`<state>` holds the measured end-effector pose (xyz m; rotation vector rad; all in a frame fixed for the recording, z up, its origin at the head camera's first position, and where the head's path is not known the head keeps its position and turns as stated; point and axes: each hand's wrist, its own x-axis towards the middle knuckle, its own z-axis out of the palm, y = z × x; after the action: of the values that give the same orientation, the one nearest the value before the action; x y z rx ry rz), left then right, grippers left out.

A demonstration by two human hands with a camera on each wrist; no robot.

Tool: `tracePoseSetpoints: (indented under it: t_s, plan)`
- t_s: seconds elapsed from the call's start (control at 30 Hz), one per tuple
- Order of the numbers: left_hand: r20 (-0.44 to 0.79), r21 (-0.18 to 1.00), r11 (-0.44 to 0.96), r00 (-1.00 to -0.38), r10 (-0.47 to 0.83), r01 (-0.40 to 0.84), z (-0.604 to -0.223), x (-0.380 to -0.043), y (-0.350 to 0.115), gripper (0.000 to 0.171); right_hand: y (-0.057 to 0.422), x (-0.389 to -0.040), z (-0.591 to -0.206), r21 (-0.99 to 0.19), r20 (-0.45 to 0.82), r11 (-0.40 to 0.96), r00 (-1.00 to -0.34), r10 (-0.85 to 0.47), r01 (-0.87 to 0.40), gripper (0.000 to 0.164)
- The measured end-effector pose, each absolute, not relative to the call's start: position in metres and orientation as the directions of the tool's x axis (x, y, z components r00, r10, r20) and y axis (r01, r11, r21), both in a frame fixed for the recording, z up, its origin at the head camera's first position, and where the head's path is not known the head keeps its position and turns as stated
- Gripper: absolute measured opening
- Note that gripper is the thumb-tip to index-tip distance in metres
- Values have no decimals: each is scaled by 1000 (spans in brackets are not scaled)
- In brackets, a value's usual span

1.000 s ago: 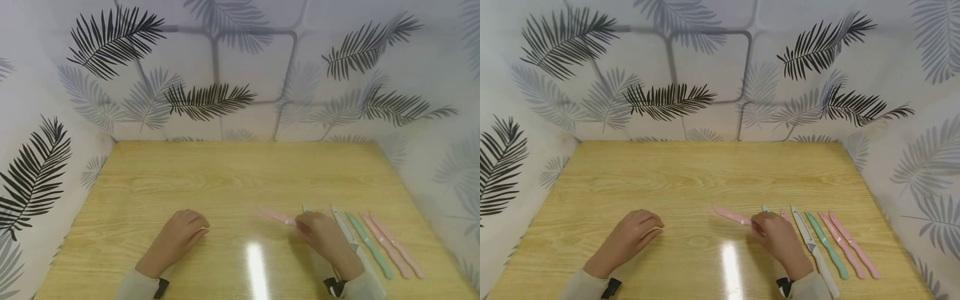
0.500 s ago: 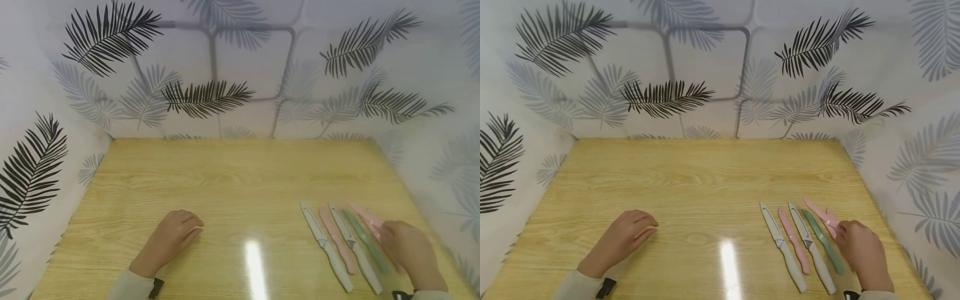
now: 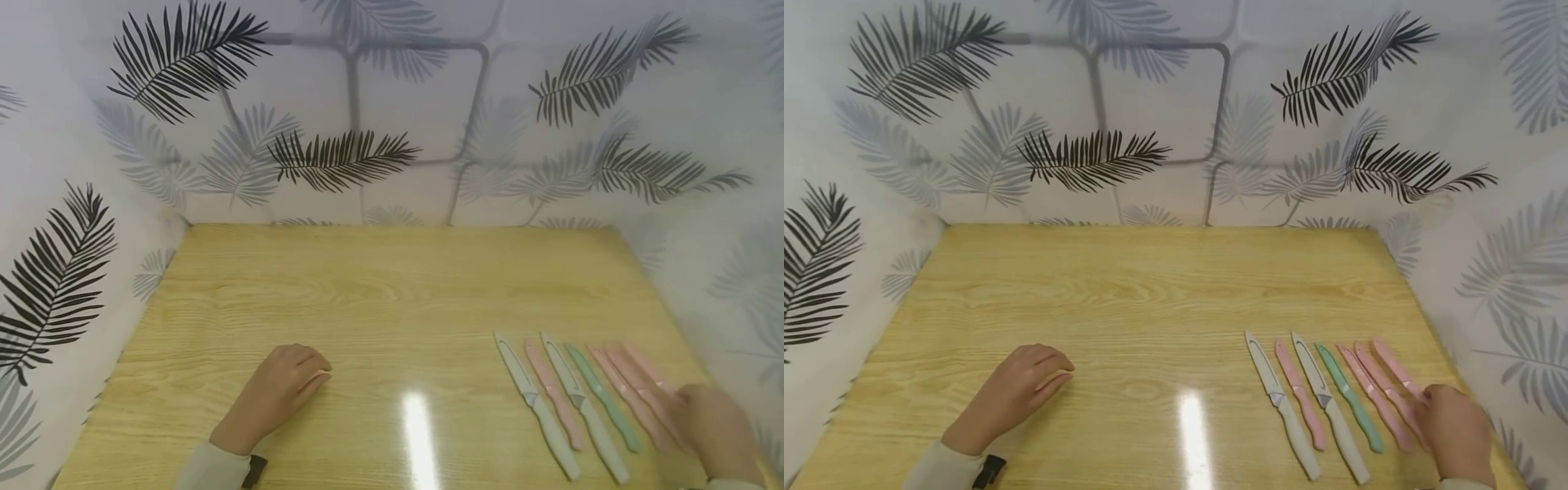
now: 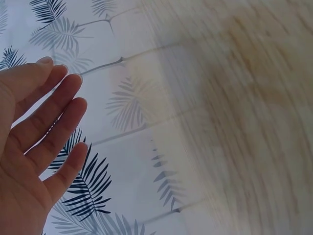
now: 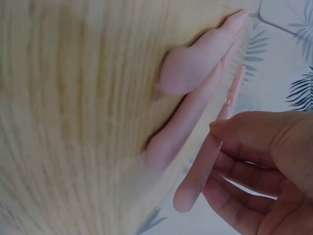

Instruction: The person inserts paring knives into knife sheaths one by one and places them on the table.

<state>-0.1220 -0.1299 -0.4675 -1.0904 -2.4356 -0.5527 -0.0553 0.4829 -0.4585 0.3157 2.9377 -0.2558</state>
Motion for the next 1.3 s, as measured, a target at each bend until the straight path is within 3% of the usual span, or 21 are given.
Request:
tracePoseSetpoints:
  t_s: [0.33, 0.57, 0.87, 1.0, 1.13, 1.23, 1.3]
  plan:
    - [514, 193, 609, -608, 605, 769, -468, -121, -130, 13, 490, -56, -467, -155, -252, 937, -930, 268, 312, 21]
    - [514, 179, 608, -601, 613, 773, -468, -119, -130, 15, 489, -57, -471, -133, -214, 953, -947, 241, 273, 24]
    - [471, 187, 633, -634, 613, 751, -467, -118, -127, 4, 480, -53, -474, -143, -22, 967, -978, 209, 210, 15]
    - [475, 192, 628, -632, 613, 754, -466, -118, -126, 4, 473, -54, -470, -128, -8, 970, -978, 206, 206, 21]
    - [466, 199, 630, -638, 613, 750, -465, -118, -124, 3, 448, -57, -465, -138, 181, 983, -972, 147, 123, 24]
    - [453, 207, 631, -645, 615, 748, -464, -118, -122, 4, 411, -63, -462, -173, 355, 985, -933, 66, 4, 15]
    - [452, 217, 629, -648, 613, 747, -464, -118, -121, 4, 379, -70, -458, -192, 402, 978, -916, 5, -79, 12]
